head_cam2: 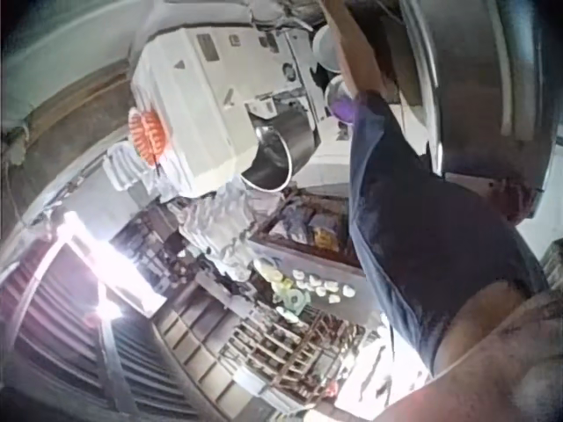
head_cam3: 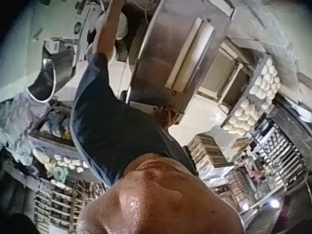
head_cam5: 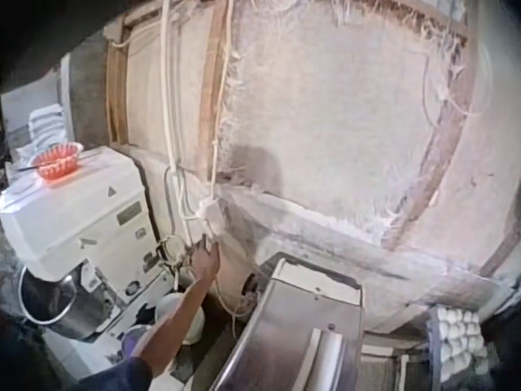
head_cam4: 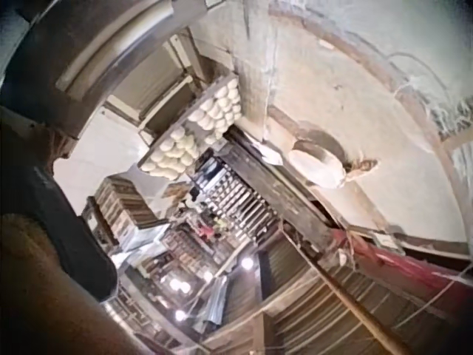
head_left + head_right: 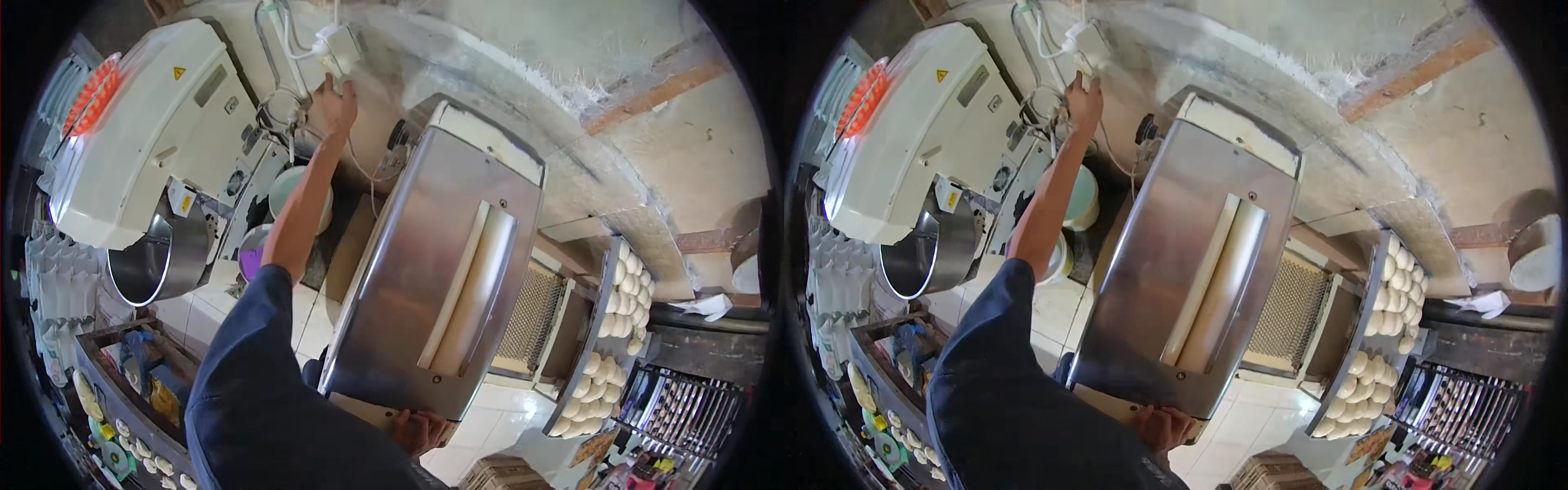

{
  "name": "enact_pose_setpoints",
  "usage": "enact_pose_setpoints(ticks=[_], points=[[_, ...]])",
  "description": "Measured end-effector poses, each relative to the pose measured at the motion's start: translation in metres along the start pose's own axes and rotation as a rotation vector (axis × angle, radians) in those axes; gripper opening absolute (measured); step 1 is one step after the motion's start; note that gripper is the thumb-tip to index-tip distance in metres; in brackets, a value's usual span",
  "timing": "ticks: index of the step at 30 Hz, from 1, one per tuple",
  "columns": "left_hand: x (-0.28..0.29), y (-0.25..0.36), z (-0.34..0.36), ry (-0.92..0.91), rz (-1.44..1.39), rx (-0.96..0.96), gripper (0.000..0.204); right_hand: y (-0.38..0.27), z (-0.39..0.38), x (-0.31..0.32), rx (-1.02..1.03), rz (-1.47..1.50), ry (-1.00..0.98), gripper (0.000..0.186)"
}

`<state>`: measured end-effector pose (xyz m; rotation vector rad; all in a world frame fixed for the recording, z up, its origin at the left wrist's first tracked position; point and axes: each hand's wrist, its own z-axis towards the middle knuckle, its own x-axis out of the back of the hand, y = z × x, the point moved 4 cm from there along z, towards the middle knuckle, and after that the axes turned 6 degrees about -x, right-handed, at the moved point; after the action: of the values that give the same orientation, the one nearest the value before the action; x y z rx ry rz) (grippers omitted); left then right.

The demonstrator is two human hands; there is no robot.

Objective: Weighing, cutting, shaping, and machine-rolling bread dough in a bakery.

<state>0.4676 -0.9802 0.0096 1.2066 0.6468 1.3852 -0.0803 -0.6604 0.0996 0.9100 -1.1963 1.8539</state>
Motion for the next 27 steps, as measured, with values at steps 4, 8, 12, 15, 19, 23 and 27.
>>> enact_pose_setpoints(ticks=[4,8,12,15,19,23,27], points=[[-0.022,0.003,-0.052,-0.752,-0.402,0.156,0.031,-0.006,0.0,-0.003,-0.053,0.036,0.029,0.021],[-0.055,-0.001,-0.084,-0.505,-0.68,0.155,0.035,-0.011,0.001,-0.003,-0.016,0.086,0.039,0.022],[-0.06,0.004,-0.046,-0.229,-0.033,-0.065,0.048,0.001,0.007,-0.007,-0.018,0.166,0.08,0.02],[-0.069,0.016,-0.07,-0.41,0.08,0.077,0.05,0.031,0.009,-0.004,-0.097,0.188,0.222,0.017],[-0.059,0.044,-0.08,-0.37,0.003,-0.03,0.05,0.053,0.004,0.005,-0.201,0.255,0.457,0.013],[-0.049,0.031,-0.082,-0.451,-0.08,0.131,0.047,0.057,-0.001,-0.018,-0.263,0.278,0.537,0.014],[-0.026,0.031,-0.081,-0.388,-0.211,-0.001,0.046,0.031,0.016,0.001,-0.19,0.268,0.604,0.017]])
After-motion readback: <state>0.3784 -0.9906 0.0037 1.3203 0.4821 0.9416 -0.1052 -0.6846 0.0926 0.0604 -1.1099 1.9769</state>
